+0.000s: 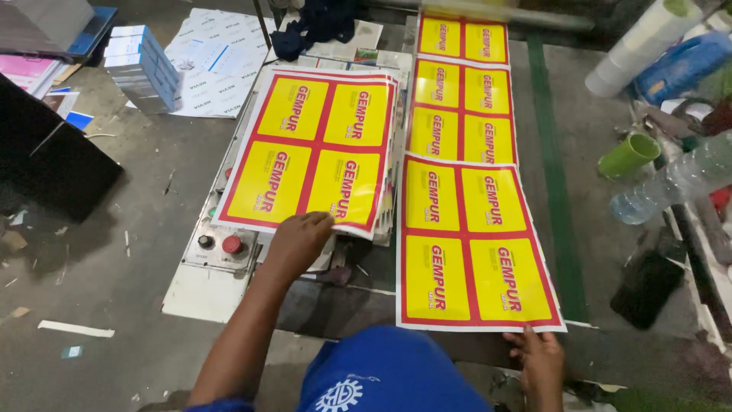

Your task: Picking up printed sticker sheets from a stack and placing them onto a conveyor belt.

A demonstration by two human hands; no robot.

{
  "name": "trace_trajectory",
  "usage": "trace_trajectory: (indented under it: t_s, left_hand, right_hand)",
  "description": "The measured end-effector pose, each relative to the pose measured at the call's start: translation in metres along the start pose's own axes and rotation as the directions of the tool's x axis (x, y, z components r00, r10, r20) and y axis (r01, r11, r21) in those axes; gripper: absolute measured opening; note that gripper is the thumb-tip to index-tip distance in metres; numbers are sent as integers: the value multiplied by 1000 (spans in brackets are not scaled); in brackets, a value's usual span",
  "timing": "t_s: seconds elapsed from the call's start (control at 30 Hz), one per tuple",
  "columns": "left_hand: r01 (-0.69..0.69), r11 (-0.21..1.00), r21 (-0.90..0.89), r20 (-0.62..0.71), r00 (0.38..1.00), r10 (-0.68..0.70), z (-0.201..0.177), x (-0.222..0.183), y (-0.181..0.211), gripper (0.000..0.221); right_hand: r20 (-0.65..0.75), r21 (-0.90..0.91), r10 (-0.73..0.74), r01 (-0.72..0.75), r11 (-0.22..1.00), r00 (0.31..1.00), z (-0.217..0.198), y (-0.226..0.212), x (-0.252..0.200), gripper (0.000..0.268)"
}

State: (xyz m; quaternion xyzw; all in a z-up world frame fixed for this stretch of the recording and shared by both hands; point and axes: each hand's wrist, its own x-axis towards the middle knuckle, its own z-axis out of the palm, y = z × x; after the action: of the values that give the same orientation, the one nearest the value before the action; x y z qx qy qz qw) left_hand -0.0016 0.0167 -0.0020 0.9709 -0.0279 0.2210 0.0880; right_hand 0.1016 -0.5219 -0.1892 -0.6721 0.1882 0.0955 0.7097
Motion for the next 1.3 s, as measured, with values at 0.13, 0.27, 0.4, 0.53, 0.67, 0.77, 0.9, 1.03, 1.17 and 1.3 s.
trace_trajectory:
  t_s: [0.13,0.27,0.4,0.53,0.67,0.77,0.9,1.03,1.17,1.3]
  left_hand:
    - [120,988,-101,-220,965,-140,-23,8,14,13]
    - [146,985,-90,-270,949,-165,-20,6,20,11]
    - [40,997,-61,-168,984,-50,-12,3,18,15]
    - [1,999,-34,-68,998,-3,-5,-3,14,8]
    - [161,983,-84,-13,987,-163,-13,-3,17,10]
    - [186,978,-97,-138,970,-198,-14,-3,17,11]
    - [183,976,-121,-353,911,-214,-32,-3,28,8]
    - [95,985,-143,-426,893,-148,-50,0,48,15]
    - [-66,968,-240,-391,920,-34,-15,0,72,26]
    - [-105,963,-248,-289,957,30,30,-1,112,19]
  right_hand:
    - [8,-14,8,-7,1000,1000,-5,20,1,28]
    - [40,13,-14,13,1000,999,1,22,-2,27]
    - [76,40,-12,9,999,997,24,10,2,27]
    - [94,21,-75,74,997,993,49,-4,23,26]
    - [90,19,-61,60,998,994,74,-29,43,26]
    - [108,20,-42,41,999,993,91,-52,49,26]
    - [117,4,35,-36,999,993,92,-60,49,36]
    - [185,-24,101,-99,995,977,82,-42,39,47]
    - [306,-48,80,-69,996,949,118,-42,9,47]
    - [531,-101,18,42,994,847,174,-67,-44,44]
